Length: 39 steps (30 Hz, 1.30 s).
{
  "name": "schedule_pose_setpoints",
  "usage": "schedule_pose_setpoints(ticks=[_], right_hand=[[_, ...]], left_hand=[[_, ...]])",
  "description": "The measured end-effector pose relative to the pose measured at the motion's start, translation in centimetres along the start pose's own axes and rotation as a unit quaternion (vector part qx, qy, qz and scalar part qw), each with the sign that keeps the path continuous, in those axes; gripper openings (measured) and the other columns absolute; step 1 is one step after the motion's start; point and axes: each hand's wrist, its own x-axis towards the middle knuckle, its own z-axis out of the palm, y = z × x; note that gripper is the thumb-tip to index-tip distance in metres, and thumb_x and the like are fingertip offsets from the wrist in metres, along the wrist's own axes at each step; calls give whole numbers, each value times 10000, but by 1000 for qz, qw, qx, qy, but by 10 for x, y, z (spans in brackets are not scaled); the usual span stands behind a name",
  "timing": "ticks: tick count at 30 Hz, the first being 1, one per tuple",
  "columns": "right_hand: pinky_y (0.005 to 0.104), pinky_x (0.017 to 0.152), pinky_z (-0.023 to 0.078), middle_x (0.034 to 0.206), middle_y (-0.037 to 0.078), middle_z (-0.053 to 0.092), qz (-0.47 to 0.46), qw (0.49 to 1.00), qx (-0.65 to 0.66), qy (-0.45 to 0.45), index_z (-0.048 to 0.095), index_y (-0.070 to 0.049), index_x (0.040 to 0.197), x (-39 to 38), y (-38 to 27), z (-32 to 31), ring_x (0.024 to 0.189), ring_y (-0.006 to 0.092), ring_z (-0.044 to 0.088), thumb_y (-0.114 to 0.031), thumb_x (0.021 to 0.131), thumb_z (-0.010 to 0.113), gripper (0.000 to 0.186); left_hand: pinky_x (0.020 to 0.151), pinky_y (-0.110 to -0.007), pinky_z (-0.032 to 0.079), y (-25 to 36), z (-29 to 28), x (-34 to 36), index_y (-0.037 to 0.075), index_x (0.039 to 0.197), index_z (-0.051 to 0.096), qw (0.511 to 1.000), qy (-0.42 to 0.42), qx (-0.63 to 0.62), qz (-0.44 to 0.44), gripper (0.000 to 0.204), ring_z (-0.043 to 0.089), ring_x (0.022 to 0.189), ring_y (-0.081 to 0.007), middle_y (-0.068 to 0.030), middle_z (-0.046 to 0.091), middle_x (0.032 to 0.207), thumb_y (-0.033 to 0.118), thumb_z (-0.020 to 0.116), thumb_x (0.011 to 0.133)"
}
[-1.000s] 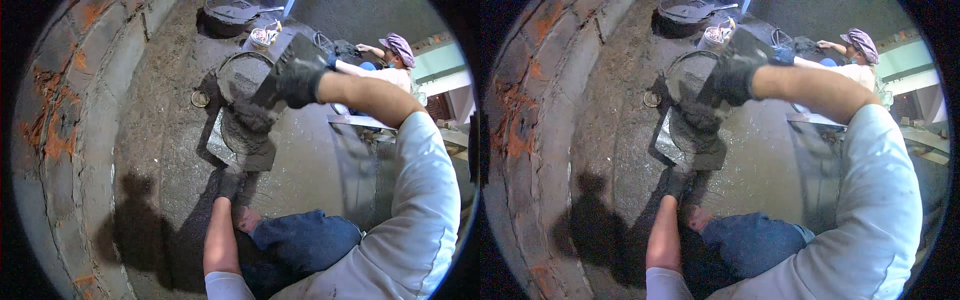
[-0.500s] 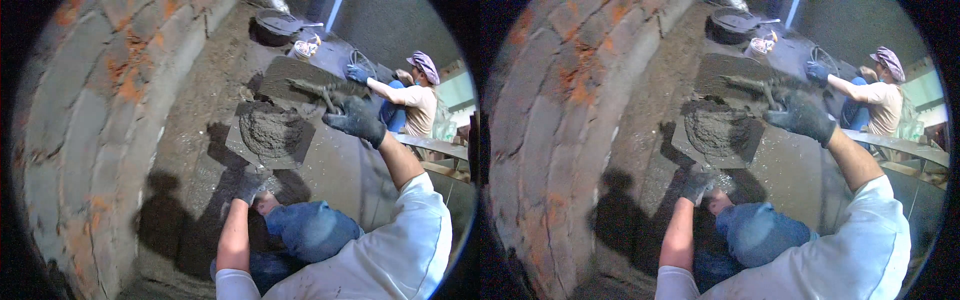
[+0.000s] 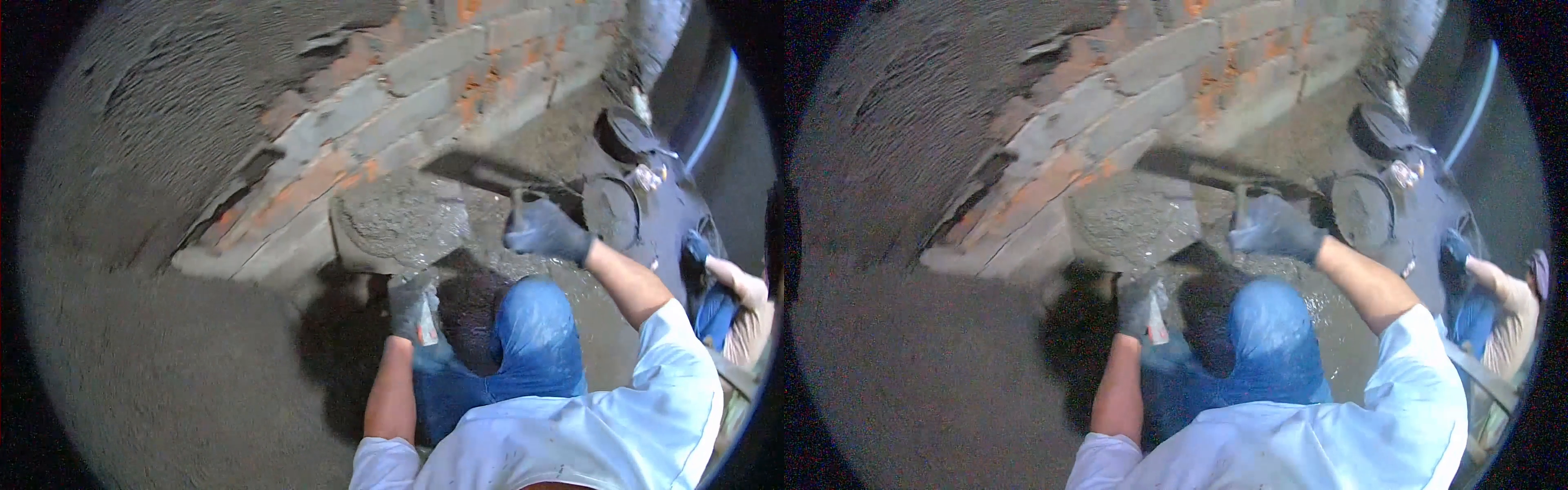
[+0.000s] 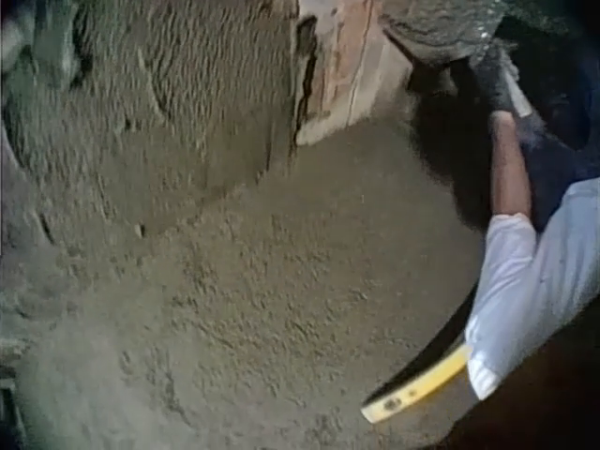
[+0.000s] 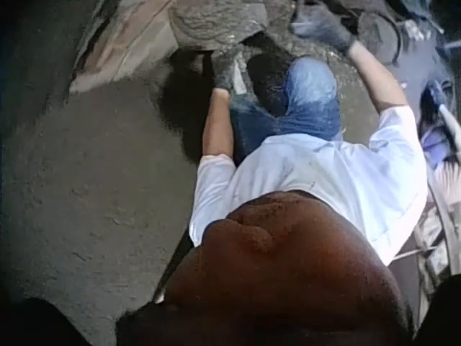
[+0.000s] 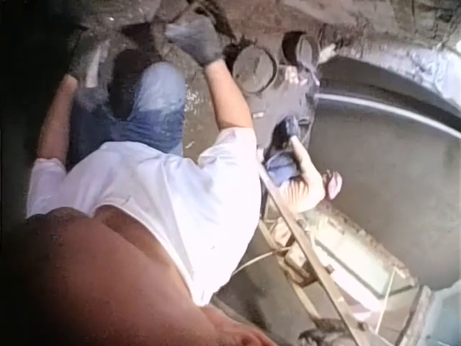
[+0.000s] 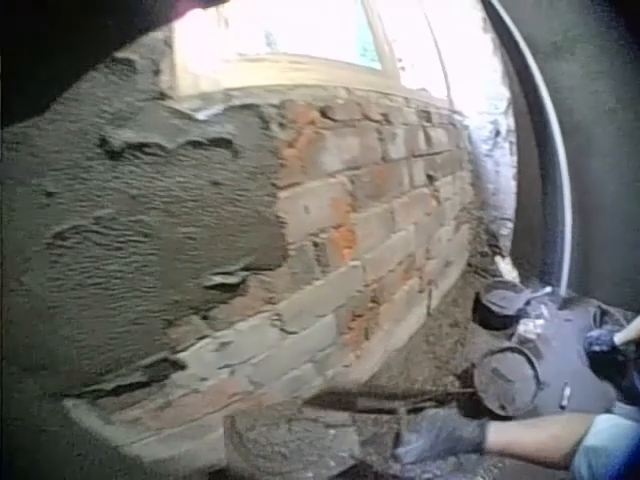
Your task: Applying cement plaster to a brick wall using a trowel and a hawk.
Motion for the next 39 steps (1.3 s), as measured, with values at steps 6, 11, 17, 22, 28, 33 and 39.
schedule_pose_setpoints(ticks=[6,11,17,22,28,33,39], right_hand=[[422,795,433,945,142,606,-227,919,80,314,605,-76,972,85,-70,21,894,315,561,-266,780,557,274],[406,863,408,1040,140,591,-278,918,146,242,580,-69,1037,185,-117,19,980,303,539,-264,835,522,287],[402,898,392,1105,135,563,-290,896,244,231,558,-88,1096,242,-196,10,1033,299,511,-288,830,533,334],[419,892,395,1098,132,571,-319,880,189,298,559,-107,1107,274,-245,6,1022,309,520,-297,830,515,338],[441,845,416,1034,162,589,-316,899,123,276,562,-77,1076,262,-322,-2,954,341,550,-227,818,448,320],[426,666,478,785,211,613,-214,960,118,136,639,-27,781,290,-384,-24,727,347,603,-236,688,555,244],[411,611,483,760,136,643,-278,960,8,-4,673,-98,727,359,-406,-44,691,289,624,-279,655,586,214]], left_hand=[[370,-272,329,64,-104,-49,122,696,490,956,-8,-233,-177,202,391,399,-146,5,427,517,263,568,817],[330,-283,323,96,-112,-108,84,705,523,985,86,-149,-32,165,435,376,-156,-24,492,548,155,670,728],[363,-293,345,78,-180,-125,92,695,573,982,169,-74,-31,135,452,386,-137,6,509,525,147,695,712],[363,-319,322,38,-258,-107,118,648,541,980,96,-148,-95,202,439,383,-168,-2,479,503,240,665,749],[398,-362,320,22,-307,-80,152,685,505,940,21,-262,-215,287,411,412,-209,-28,455,524,406,541,813],[401,-366,324,23,-316,-67,155,717,502,902,-14,-387,-188,296,410,414,-207,-28,464,540,435,521,813],[339,-312,326,41,-286,-64,134,748,518,961,114,-245,-58,181,415,370,-167,-16,469,534,277,628,740]])
